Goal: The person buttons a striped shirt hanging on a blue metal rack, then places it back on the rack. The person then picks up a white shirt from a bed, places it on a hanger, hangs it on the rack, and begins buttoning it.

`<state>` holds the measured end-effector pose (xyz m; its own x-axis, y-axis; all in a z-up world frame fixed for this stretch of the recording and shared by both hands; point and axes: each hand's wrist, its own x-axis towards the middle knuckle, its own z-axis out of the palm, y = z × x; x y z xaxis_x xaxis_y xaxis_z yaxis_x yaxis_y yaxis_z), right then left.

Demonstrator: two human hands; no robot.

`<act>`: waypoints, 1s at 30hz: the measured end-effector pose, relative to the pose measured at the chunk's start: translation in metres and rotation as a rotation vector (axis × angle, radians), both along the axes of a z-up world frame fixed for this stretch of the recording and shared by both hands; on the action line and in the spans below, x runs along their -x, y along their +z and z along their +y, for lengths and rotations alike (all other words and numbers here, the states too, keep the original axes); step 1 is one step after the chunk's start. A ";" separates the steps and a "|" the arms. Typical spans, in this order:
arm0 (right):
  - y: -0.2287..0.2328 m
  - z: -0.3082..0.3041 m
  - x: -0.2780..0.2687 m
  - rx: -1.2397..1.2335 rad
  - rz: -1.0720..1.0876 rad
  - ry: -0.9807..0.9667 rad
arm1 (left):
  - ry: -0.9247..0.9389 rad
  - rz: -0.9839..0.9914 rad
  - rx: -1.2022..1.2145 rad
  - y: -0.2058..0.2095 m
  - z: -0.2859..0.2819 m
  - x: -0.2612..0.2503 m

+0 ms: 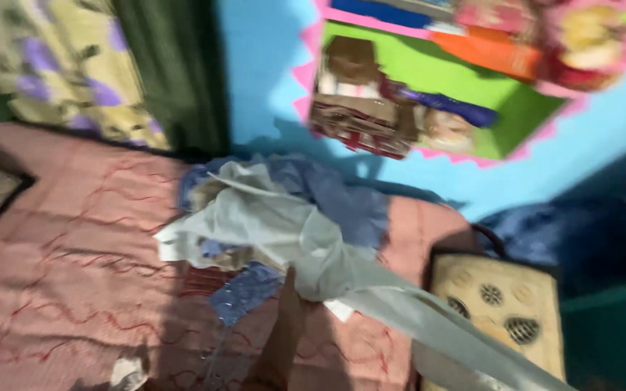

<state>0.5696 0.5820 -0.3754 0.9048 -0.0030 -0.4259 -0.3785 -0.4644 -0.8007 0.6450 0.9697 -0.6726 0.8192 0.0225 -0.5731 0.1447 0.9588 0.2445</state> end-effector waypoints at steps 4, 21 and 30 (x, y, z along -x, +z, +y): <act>0.032 -0.060 0.098 0.046 -0.031 -0.242 | -0.070 0.014 -0.322 0.017 -0.062 -0.012; 0.016 -0.076 0.175 -0.632 -0.047 -0.744 | -1.323 -1.610 -1.248 0.291 -0.269 0.216; 0.078 -0.092 0.248 -0.382 -0.396 -0.645 | -1.710 -1.327 -1.141 0.351 -0.262 0.199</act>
